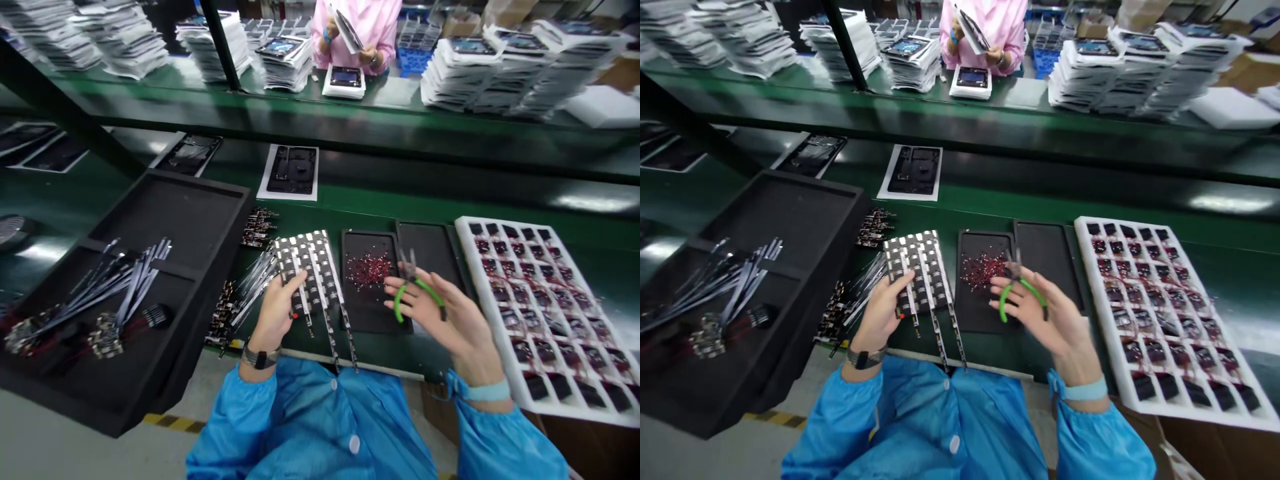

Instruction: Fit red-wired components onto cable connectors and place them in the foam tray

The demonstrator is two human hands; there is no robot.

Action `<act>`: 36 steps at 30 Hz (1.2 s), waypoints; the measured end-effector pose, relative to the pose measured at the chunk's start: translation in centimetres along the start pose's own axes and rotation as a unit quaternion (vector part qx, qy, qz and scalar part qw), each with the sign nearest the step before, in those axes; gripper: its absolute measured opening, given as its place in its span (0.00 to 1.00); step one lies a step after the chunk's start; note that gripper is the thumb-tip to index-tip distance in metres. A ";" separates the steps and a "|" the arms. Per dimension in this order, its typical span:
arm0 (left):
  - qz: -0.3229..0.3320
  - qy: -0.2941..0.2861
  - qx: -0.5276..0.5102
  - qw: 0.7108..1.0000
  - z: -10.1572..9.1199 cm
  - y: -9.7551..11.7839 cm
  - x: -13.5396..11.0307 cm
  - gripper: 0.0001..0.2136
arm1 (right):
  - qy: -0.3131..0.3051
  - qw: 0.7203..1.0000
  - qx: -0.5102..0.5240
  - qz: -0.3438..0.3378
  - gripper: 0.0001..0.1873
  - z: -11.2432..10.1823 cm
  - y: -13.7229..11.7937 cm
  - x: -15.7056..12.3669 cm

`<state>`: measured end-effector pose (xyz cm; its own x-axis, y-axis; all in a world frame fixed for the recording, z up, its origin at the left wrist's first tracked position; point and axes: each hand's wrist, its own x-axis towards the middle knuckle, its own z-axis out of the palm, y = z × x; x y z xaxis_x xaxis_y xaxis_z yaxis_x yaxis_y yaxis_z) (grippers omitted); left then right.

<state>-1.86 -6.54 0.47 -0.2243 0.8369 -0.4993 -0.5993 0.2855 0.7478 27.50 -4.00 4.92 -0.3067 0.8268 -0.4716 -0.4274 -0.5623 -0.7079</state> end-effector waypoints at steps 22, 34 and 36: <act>0.141 0.031 -0.030 0.989 -0.6 7.0 -1.9 0.21 | -0.165 0.873 -0.427 -0.170 0.18 9.7 4.1 4.2; 0.135 0.059 -0.053 0.988 -0.8 5.1 -1.2 0.23 | -0.102 0.846 -0.477 -0.215 0.19 10.3 6.0 3.0; 0.138 0.063 -0.055 0.987 -0.9 4.7 -1.3 0.23 | -0.090 0.841 -0.486 -0.220 0.18 10.5 6.3 2.9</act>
<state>-5.12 -6.69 4.19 -0.4806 0.8091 -0.3380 -0.5794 -0.0036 0.8151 15.04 -5.30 4.63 -0.4612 0.8869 -0.0254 0.3369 0.1485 -0.9297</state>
